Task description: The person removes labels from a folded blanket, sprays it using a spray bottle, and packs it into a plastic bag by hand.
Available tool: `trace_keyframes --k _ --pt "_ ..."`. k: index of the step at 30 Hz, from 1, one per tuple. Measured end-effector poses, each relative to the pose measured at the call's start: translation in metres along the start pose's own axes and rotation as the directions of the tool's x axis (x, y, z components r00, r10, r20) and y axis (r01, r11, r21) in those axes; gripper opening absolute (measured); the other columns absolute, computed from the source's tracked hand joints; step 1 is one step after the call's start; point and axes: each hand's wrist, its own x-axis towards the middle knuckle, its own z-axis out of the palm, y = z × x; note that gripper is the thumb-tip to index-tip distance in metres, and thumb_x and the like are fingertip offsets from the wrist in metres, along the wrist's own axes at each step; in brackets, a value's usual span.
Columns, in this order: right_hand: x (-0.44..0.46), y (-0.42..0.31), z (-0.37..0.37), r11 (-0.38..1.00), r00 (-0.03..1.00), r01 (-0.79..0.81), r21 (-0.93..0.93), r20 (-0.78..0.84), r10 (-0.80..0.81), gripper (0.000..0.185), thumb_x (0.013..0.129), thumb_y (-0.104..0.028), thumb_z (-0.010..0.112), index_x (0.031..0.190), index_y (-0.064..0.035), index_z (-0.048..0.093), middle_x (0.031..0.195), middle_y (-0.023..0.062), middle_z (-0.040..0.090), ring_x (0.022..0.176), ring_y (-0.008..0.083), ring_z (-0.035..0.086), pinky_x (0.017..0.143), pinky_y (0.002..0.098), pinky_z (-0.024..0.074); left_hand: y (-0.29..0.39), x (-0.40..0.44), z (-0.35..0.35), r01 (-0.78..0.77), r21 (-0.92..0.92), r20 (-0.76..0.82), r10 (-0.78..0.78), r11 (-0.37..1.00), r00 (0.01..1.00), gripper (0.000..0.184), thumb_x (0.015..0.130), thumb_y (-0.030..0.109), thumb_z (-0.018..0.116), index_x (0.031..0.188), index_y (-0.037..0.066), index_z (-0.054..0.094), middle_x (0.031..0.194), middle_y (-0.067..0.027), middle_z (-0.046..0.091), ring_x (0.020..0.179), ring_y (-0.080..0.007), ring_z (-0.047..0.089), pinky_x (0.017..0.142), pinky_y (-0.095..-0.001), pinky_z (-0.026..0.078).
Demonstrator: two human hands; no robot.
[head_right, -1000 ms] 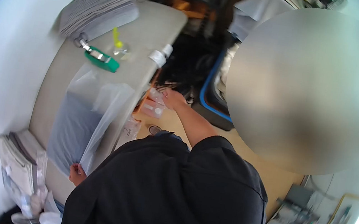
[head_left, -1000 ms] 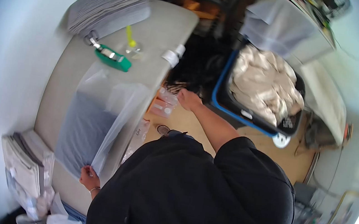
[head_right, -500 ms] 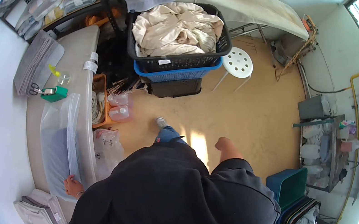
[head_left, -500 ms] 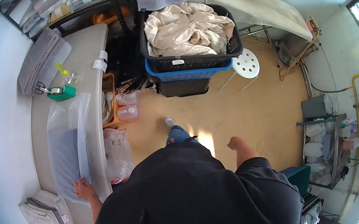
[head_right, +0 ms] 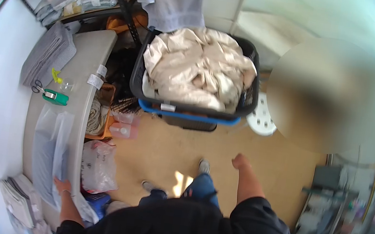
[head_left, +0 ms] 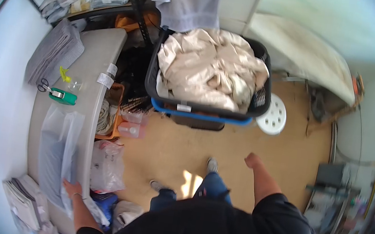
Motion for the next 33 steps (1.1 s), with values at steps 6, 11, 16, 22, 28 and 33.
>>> trace_keyframes --k 6,11,16,22,28,33 --pt "0.245 0.11 0.018 0.549 0.926 -0.374 0.747 0.273 0.26 0.036 0.083 -0.043 0.063 0.102 -0.0119 0.063 0.088 0.0057 0.063 0.082 0.0267 0.061 0.073 0.0467 0.0517 0.014 0.046 0.032 -0.018 -0.054 -0.135 0.011 0.998 0.991 0.083 0.079 0.02 0.06 0.148 -0.007 0.022 0.153 -0.0255 0.027 0.143 -0.0372 0.025 0.118 -0.0396 0.024" --pt "0.311 0.054 -0.035 -0.37 0.887 -0.201 0.907 0.328 0.324 0.034 0.085 -0.045 0.063 0.1 -0.0148 0.061 0.081 0.0019 0.059 0.074 0.0215 0.058 0.066 0.0412 0.0509 0.008 0.055 0.034 0.043 0.125 -0.14 -0.025 0.991 0.99 0.083 0.08 0.02 0.062 0.151 0.003 0.023 0.153 -0.0239 0.029 0.139 -0.0378 0.033 0.113 -0.0408 0.032" --pt "0.388 0.027 -0.047 -0.534 0.899 -0.148 0.832 0.338 0.277 0.034 0.085 -0.046 0.063 0.098 -0.0152 0.061 0.081 0.0014 0.059 0.073 0.0204 0.058 0.064 0.0389 0.0502 -0.037 0.078 0.035 -0.106 0.131 -0.163 0.127 0.986 0.979 0.083 0.081 0.017 0.065 0.151 0.005 0.023 0.15 -0.0214 0.036 0.138 -0.0349 0.036 0.113 -0.0392 0.032" --pt "0.358 0.079 0.005 -0.617 0.843 -0.134 0.776 0.417 0.341 0.034 0.086 -0.048 0.063 0.096 -0.0156 0.061 0.08 0.0008 0.058 0.071 0.0191 0.057 0.061 0.0362 0.0494 -0.033 0.056 0.033 -0.198 0.203 -0.245 0.246 0.959 0.938 0.081 0.082 0.018 0.065 0.152 0.011 0.024 0.15 -0.0188 0.038 0.136 -0.0349 0.04 0.111 -0.0401 0.035" --pt "0.266 0.086 0.081 -0.649 0.687 -0.098 0.754 0.523 0.504 0.034 0.087 -0.048 0.062 0.1 -0.0164 0.06 0.081 -0.0002 0.057 0.071 0.017 0.056 0.057 0.0301 0.0475 -0.013 0.025 0.031 -0.255 0.288 -0.354 0.35 0.923 0.867 0.079 0.085 0.031 0.064 0.153 0.016 0.026 0.149 -0.0183 0.039 0.134 -0.0343 0.042 0.108 -0.0444 0.036" --pt "0.161 -0.02 0.17 -0.653 0.77 -0.154 0.742 0.504 0.391 0.032 0.092 -0.046 0.058 0.094 -0.0141 0.057 0.069 -0.0004 0.048 0.058 0.0136 0.048 0.053 0.0229 0.0459 -0.016 0.016 0.048 -0.397 0.295 -0.487 0.494 0.869 0.72 0.081 0.085 0.038 0.063 0.153 0.017 0.025 0.151 -0.0177 0.037 0.138 -0.0352 0.036 0.11 -0.0489 0.03"
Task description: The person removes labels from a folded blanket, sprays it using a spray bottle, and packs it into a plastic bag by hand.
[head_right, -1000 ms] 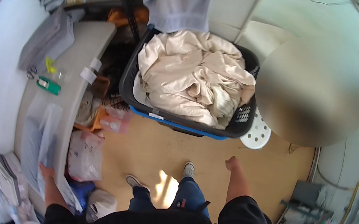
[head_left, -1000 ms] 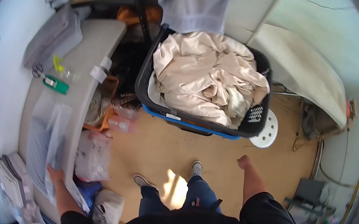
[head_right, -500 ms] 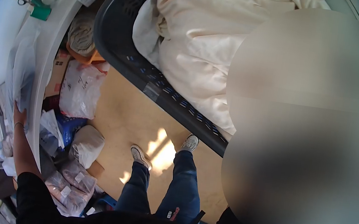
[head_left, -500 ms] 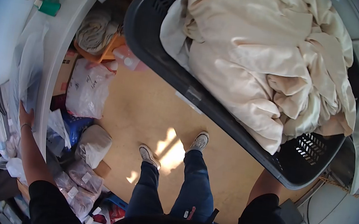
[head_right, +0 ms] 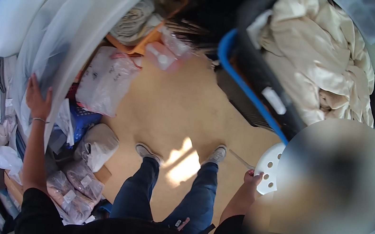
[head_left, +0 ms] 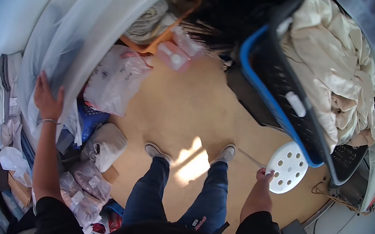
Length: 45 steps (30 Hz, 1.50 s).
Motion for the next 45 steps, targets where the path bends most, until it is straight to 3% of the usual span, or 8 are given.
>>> trace_keyframes --k 7,15,18,23,28,31,35,45 --pt "-0.075 0.17 -0.026 0.991 0.989 0.087 0.101 0.112 -0.099 0.034 0.094 -0.045 0.057 0.098 -0.011 0.056 0.07 0.0014 0.048 0.06 0.0136 0.048 0.055 0.0237 0.0493 -0.039 -0.007 -0.02 -0.148 -0.14 0.056 0.157 0.979 0.986 0.084 0.079 0.038 0.067 0.152 0.015 0.03 0.155 -0.0089 0.031 0.139 -0.0277 0.032 0.112 -0.0522 0.019" --pt "-0.173 0.386 -0.091 0.855 0.911 -0.213 -0.472 0.221 0.349 0.025 0.092 -0.038 0.06 0.093 -0.0129 0.058 0.07 0.0006 0.052 0.055 0.0147 0.046 0.059 0.0291 0.0486 -0.059 -0.004 -0.026 -0.139 -0.37 0.107 0.191 0.918 0.976 0.084 0.076 0.037 0.068 0.149 0.012 0.034 0.154 -0.0088 0.032 0.136 -0.0275 0.034 0.112 -0.0512 0.018" --pt "-0.22 0.437 -0.09 0.552 0.875 -0.315 -0.772 -0.011 0.484 0.029 0.09 -0.038 0.063 0.097 -0.0102 0.058 0.072 0.0054 0.052 0.057 0.0179 0.049 0.091 0.0494 0.0473 -0.064 -0.002 -0.026 -0.13 -0.435 0.113 0.197 0.891 0.974 0.085 0.075 0.038 0.069 0.149 0.012 0.035 0.153 -0.0093 0.033 0.135 -0.0271 0.035 0.112 -0.052 0.018" --pt "-0.239 0.463 -0.074 -0.037 0.943 -0.078 -0.996 -0.086 0.322 0.039 0.089 -0.037 0.063 0.113 -0.0075 0.055 0.087 0.0079 0.055 0.064 0.019 0.054 0.095 0.0536 0.0452 -0.07 -0.003 -0.022 -0.075 -0.512 0.113 0.154 0.856 0.982 0.083 0.074 0.037 0.069 0.147 0.013 0.037 0.152 -0.0094 0.034 0.135 -0.0261 0.036 0.111 -0.0521 0.019" --pt "-0.284 0.473 -0.025 -0.721 0.976 0.171 -0.671 0.217 0.029 0.062 0.087 -0.031 0.065 0.138 -0.0038 0.042 0.118 0.0156 0.059 0.1 0.0274 0.064 0.093 0.0547 0.047 -0.074 -0.004 -0.019 -0.055 -0.631 0.089 0.143 0.774 0.986 0.074 0.078 0.031 0.067 0.145 0.014 0.041 0.15 -0.0078 0.038 0.133 -0.0215 0.04 0.111 -0.051 0.019" --pt "-0.343 0.484 0.022 -0.886 0.569 0.463 -0.031 0.777 0.27 0.078 0.079 -0.028 0.069 0.146 -0.0095 0.033 0.138 0.0223 0.045 0.127 0.0365 0.047 0.106 0.0446 0.0401 -0.073 -0.004 -0.016 -0.026 -0.649 0.099 0.118 0.76 0.988 0.068 0.08 0.026 0.064 0.144 0.015 0.043 0.15 -0.0066 0.038 0.132 -0.0196 0.04 0.11 -0.0506 0.02" --pt "-0.386 0.542 0.092 -0.603 0.255 0.428 0.673 0.55 0.795 0.076 0.079 -0.027 0.067 0.147 -0.0123 0.035 0.145 0.0209 0.038 0.136 0.0327 0.037 0.11 0.0442 0.0353 -0.07 0.0 -0.015 -0.015 -0.616 0.048 0.057 0.788 0.997 0.058 0.082 0.016 0.062 0.138 0.015 0.05 0.143 -0.0043 0.046 0.126 -0.0181 0.046 0.106 -0.0469 0.026" --pt "-0.38 0.62 0.182 -0.008 0.499 0.287 0.958 -0.142 0.855 0.083 0.075 -0.035 0.067 0.149 -0.0152 0.033 0.15 0.0157 0.036 0.139 0.0323 0.034 0.111 0.0455 0.034 -0.073 0.021 -0.041 0.356 -0.566 0.173 -0.315 0.743 0.933 0.036 0.071 0.017 0.078 0.106 0.019 0.069 0.096 0.0023 0.063 0.087 -0.016 0.059 0.079 -0.0351 0.037"
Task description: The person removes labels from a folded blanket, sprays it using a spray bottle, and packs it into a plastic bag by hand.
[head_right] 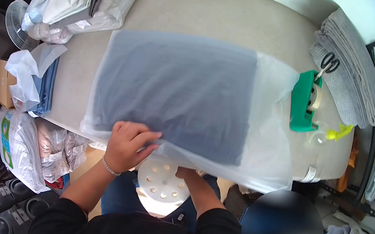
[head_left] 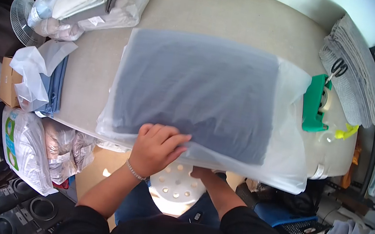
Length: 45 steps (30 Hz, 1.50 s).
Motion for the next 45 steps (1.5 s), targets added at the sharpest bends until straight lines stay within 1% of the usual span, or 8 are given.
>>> trace_keyframes --k 12,26,29,31,33,34,37,45 --pt "0.007 -0.027 -0.001 0.965 0.867 0.227 -0.13 0.478 -0.139 0.074 0.085 -0.038 0.065 0.149 -0.0168 0.036 0.141 0.0155 0.05 0.126 0.0317 0.053 0.102 0.0418 0.0435 -0.016 -0.01 0.002 -0.17 -0.115 -0.111 0.157 0.979 0.981 0.006 0.082 0.02 0.071 0.086 0.018 0.066 0.083 0.0072 0.063 0.076 -0.011 0.059 0.071 -0.0289 0.04" --pt "-0.026 -0.013 -0.063 0.914 0.924 0.316 0.254 -0.299 -0.237 0.046 0.09 -0.026 0.062 0.132 -0.0098 0.054 0.126 0.0147 0.062 0.115 0.0296 0.06 0.094 0.0394 0.0485 -0.022 -0.036 0.008 -0.283 0.1 -0.462 0.297 0.954 0.836 0.013 0.082 0.019 0.069 0.094 0.018 0.066 0.09 0.0056 0.06 0.084 -0.0125 0.058 0.087 -0.0361 0.039" --pt "-0.113 -0.042 -0.085 0.865 0.833 0.416 0.28 -0.498 -0.239 0.028 0.087 -0.02 0.063 0.111 -0.0072 0.064 0.115 0.0147 0.065 0.105 0.0303 0.063 0.088 0.0406 0.0505 -0.034 -0.09 -0.005 -0.221 -0.045 -0.57 0.156 0.974 0.807 0.025 0.076 0.014 0.071 0.101 0.018 0.067 0.097 0.0001 0.062 0.09 -0.0182 0.059 0.092 -0.0396 0.039" --pt "-0.142 -0.043 -0.091 0.796 0.417 0.596 -0.105 -0.806 -0.419 0.025 0.079 -0.006 0.067 0.104 -0.005 0.065 0.104 0.0166 0.065 0.097 0.0321 0.064 0.081 0.0383 0.051 -0.072 -0.178 0.031 0.013 -0.27 -0.542 -0.163 0.963 0.825 0.036 0.074 0.007 0.068 0.109 0.015 0.064 0.1 -0.0079 0.062 0.094 -0.0267 0.06 0.09 -0.0429 0.042" --pt "-0.156 -0.031 -0.095 0.816 0.334 0.562 -0.136 -0.865 -0.375 0.026 0.076 -0.004 0.067 0.102 -0.0034 0.063 0.099 0.016 0.064 0.09 0.0311 0.063 0.076 0.0378 0.0503 -0.107 -0.308 0.097 0.619 -0.455 -0.213 -0.753 0.64 0.623 0.037 0.083 0.016 0.062 0.117 0.003 0.058 0.113 -0.021 0.059 0.104 -0.0332 0.058 0.092 -0.0426 0.045" --pt "-0.162 -0.027 -0.095 0.847 0.249 0.511 -0.144 -0.919 -0.306 0.026 0.074 -0.001 0.067 0.1 -0.0018 0.061 0.093 0.0154 0.062 0.083 0.03 0.062 0.072 0.0372 0.0496 -0.124 -0.419 0.154 0.945 0.128 0.253 -0.931 0.301 0.262 0.042 0.089 0.023 0.055 0.125 0.001 0.056 0.125 -0.0237 0.056 0.11 -0.0358 0.057 0.099 -0.0428 0.043" --pt "-0.17 -0.026 -0.1 0.812 0.271 0.583 0.018 -0.947 -0.174 0.024 0.076 0.002 0.062 0.099 0.001 0.056 0.086 0.0127 0.054 0.075 0.0245 0.057 0.07 0.034 0.0477 -0.057 -0.587 0.202 0.903 0.429 0.653 -0.702 0.033 -0.285 0.041 0.089 0.024 0.055 0.124 0.001 0.056 0.124 -0.0231 0.056 0.109 -0.035 0.057 0.098 -0.0426 0.043" --pt "-0.166 -0.019 -0.112 0.86 0.259 0.51 -0.03 -0.947 -0.187 0.033 0.076 -0.005 0.068 0.107 -0.0013 0.058 0.093 0.0135 0.058 0.075 0.0236 0.059 0.068 0.0333 0.05 -0.027 -0.596 0.207 0.952 0.042 0.577 -0.771 -0.304 -0.271 0.039 0.09 0.024 0.055 0.121 0.002 0.057 0.119 -0.0215 0.058 0.105 -0.0328 0.058 0.097 -0.0418 0.045"
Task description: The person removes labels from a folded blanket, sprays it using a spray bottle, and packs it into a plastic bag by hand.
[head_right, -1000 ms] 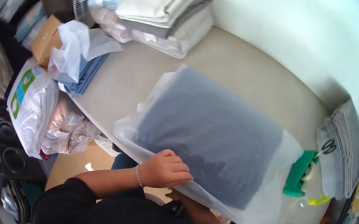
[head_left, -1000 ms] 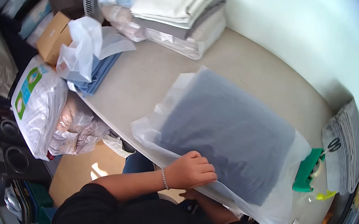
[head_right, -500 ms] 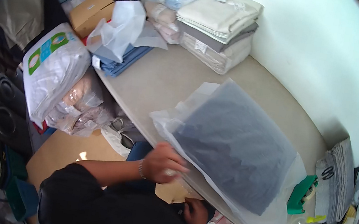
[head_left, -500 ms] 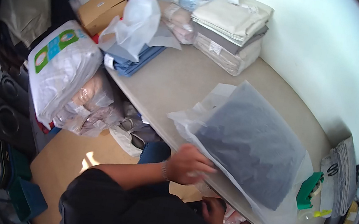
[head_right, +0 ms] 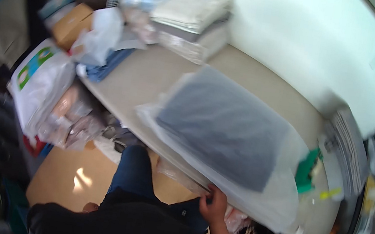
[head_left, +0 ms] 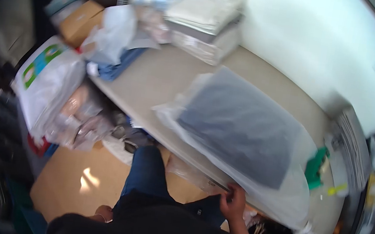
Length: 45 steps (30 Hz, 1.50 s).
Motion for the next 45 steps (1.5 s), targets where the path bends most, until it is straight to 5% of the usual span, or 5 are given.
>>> trace_keyframes --k 9,16,21,37,45 --pt "-0.009 -0.008 -0.012 0.978 0.98 -0.18 0.103 0.103 0.169 0.044 0.086 -0.021 0.063 0.126 -0.0055 0.055 0.11 0.016 0.061 0.094 0.0299 0.062 0.089 0.0412 0.0483 0.271 0.035 -0.062 -0.457 -0.002 -0.026 0.457 0.89 0.889 0.036 0.09 0.025 0.055 0.118 0.003 0.058 0.114 -0.0196 0.059 0.102 -0.0304 0.059 0.095 -0.041 0.046" --pt "-0.008 -0.001 -0.019 0.959 0.967 -0.223 0.177 0.167 0.194 0.043 0.085 -0.021 0.063 0.125 -0.0055 0.054 0.107 0.0135 0.063 0.093 0.0286 0.063 0.085 0.0412 0.0489 0.355 0.02 -0.059 -0.499 0.128 0.058 0.496 0.857 0.866 0.034 0.091 0.026 0.055 0.116 0.003 0.059 0.11 -0.0181 0.06 0.099 -0.0285 0.06 0.094 -0.0404 0.047" --pt "-0.009 0.008 -0.01 0.969 0.991 -0.137 0.207 0.03 0.133 0.032 0.085 -0.027 0.066 0.104 -0.0017 0.06 0.086 0.0132 0.065 0.08 0.0301 0.065 0.073 0.0401 0.0512 0.342 0.014 -0.061 -0.436 0.139 0.089 0.427 0.889 0.9 0.033 0.091 0.026 0.055 0.114 0.004 0.06 0.107 -0.0171 0.061 0.097 -0.0272 0.061 0.093 -0.0399 0.048" --pt "-0.008 0.017 -0.004 0.95 0.963 -0.251 0.185 0.147 0.225 0.029 0.081 -0.027 0.071 0.091 -0.0007 0.061 0.079 0.0151 0.064 0.071 0.0318 0.064 0.065 0.0401 0.0508 0.126 -0.045 -0.062 0.008 0.126 0.322 -0.049 0.992 0.946 0.029 0.092 0.028 0.055 0.109 0.005 0.062 0.097 -0.0138 0.064 0.09 -0.0228 0.063 0.09 -0.0384 0.05" --pt "-0.004 0.015 -0.004 0.964 0.972 -0.206 0.167 0.152 0.181 0.034 0.078 -0.013 0.072 0.106 0.0015 0.058 0.08 0.0104 0.061 0.074 0.0213 0.063 0.068 0.0327 0.0519 0.067 -0.085 -0.054 0.131 0.13 0.457 -0.177 0.983 0.872 0.028 0.093 0.029 0.055 0.106 0.006 0.063 0.093 -0.0121 0.065 0.087 -0.0207 0.064 0.088 -0.0377 0.051"
